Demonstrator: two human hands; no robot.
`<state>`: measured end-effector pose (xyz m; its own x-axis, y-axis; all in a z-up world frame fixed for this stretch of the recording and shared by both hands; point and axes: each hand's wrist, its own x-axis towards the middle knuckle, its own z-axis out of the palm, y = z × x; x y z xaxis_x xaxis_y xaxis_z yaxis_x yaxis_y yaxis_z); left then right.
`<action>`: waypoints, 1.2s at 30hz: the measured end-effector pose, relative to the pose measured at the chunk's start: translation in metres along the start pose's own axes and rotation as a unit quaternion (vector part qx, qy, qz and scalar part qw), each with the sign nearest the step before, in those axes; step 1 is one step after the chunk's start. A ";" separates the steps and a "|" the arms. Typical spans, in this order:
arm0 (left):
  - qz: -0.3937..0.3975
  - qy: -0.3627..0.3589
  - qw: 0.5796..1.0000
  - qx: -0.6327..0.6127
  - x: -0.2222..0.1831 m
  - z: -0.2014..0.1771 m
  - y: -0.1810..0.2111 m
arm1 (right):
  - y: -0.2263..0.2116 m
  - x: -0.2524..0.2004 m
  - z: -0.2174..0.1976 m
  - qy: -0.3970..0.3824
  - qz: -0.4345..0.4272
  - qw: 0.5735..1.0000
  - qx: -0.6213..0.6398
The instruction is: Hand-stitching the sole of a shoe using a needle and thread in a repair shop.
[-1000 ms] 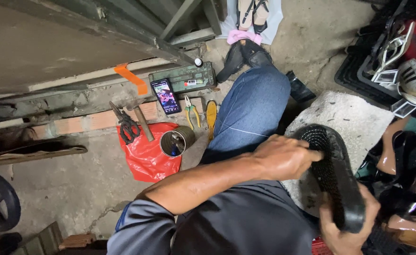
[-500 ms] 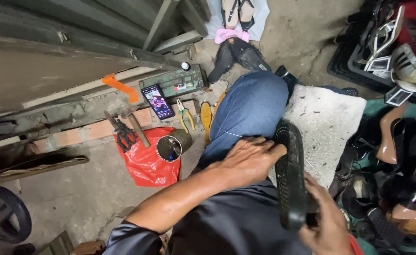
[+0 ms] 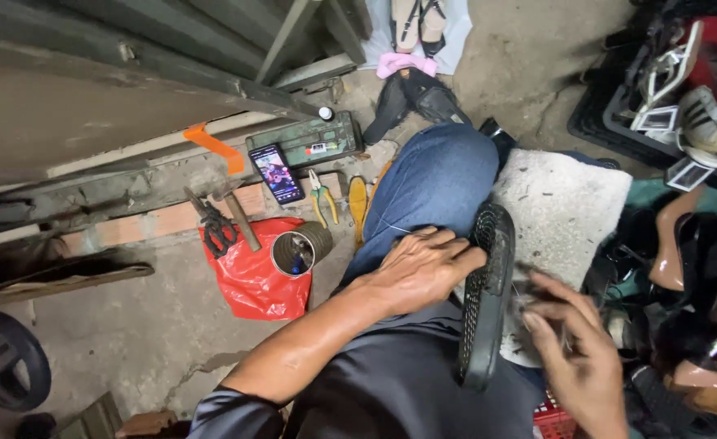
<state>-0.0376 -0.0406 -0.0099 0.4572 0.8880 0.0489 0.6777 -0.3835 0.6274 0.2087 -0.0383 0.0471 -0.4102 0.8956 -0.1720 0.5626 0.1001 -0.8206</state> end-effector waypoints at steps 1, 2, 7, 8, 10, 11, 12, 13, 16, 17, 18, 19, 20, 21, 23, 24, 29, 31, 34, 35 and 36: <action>0.005 -0.001 1.000 -0.002 0.001 0.002 -0.001 | 0.008 -0.008 0.000 0.004 0.002 1.000 -0.002; 0.013 0.018 1.000 0.011 0.003 0.005 -0.002 | 0.015 -0.018 -0.001 0.019 0.038 0.982 0.184; 0.044 0.016 0.999 0.026 0.010 0.013 -0.006 | 0.017 -0.012 0.005 0.097 0.145 0.972 0.155; 0.042 0.018 0.999 0.019 0.010 0.015 -0.007 | 0.011 -0.002 0.009 0.096 0.148 0.979 0.099; 0.049 0.019 0.999 0.007 0.011 0.015 -0.006 | 0.001 0.014 0.013 0.101 0.156 0.982 0.039; 0.042 0.013 0.999 0.016 0.012 0.013 -0.006 | -0.004 0.020 0.012 0.045 0.167 0.985 0.016; 0.031 0.007 0.999 0.028 0.011 0.010 -0.005 | -0.009 0.027 0.012 -0.016 0.176 0.984 -0.004; 0.036 0.006 0.999 0.027 0.012 0.012 -0.006 | -0.010 0.027 0.011 -0.012 0.179 0.984 -0.004; 0.037 0.072 0.997 0.018 0.013 0.017 -0.009 | -0.018 0.032 0.010 -0.053 0.109 0.990 -0.067; 0.040 0.087 0.995 0.025 0.014 0.018 -0.010 | -0.023 0.032 0.008 -0.066 0.125 0.988 -0.059; 0.044 0.101 0.993 0.031 0.015 0.020 -0.010 | -0.027 0.032 0.006 -0.079 0.143 0.985 -0.051; 0.045 0.100 0.993 0.030 0.015 0.017 -0.007 | -0.020 0.029 0.004 -0.079 0.144 0.985 -0.050; 0.035 0.075 0.995 0.057 0.016 0.015 -0.003 | -0.012 0.026 0.002 -0.093 0.164 0.980 -0.058; 0.025 0.050 0.995 0.084 0.017 0.012 0.001 | -0.004 0.023 0.000 -0.107 0.185 0.975 -0.065; 0.021 0.025 0.998 0.047 0.017 0.002 0.002 | -0.005 0.019 -0.007 -0.076 0.166 0.982 -0.050; 0.017 0.000 1.000 0.011 0.018 -0.004 0.003 | -0.005 0.017 -0.010 -0.046 0.146 0.988 -0.035; -0.026 -0.041 0.997 0.053 0.015 -0.013 0.000 | 0.002 0.017 -0.008 -0.013 0.111 0.994 0.008; -0.075 -0.062 0.990 0.106 0.007 -0.021 -0.002 | 0.005 0.019 -0.006 0.010 0.080 0.996 0.024; -0.303 -0.188 0.925 0.133 -0.015 -0.046 -0.012 | 0.007 0.022 -0.005 0.043 0.087 0.995 0.008; -0.338 -0.172 0.914 0.145 -0.029 -0.051 -0.019 | 0.012 0.021 -0.005 0.014 0.105 0.994 0.003; -0.375 -0.153 0.901 0.156 -0.043 -0.055 -0.026 | 0.017 0.022 -0.005 -0.018 0.120 0.993 -0.004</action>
<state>-0.1067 -0.0549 0.0145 -0.0910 0.8343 -0.5438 0.9694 0.1992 0.1433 0.2129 -0.0150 0.0326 -0.2876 0.8784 -0.3816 0.6536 -0.1112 -0.7486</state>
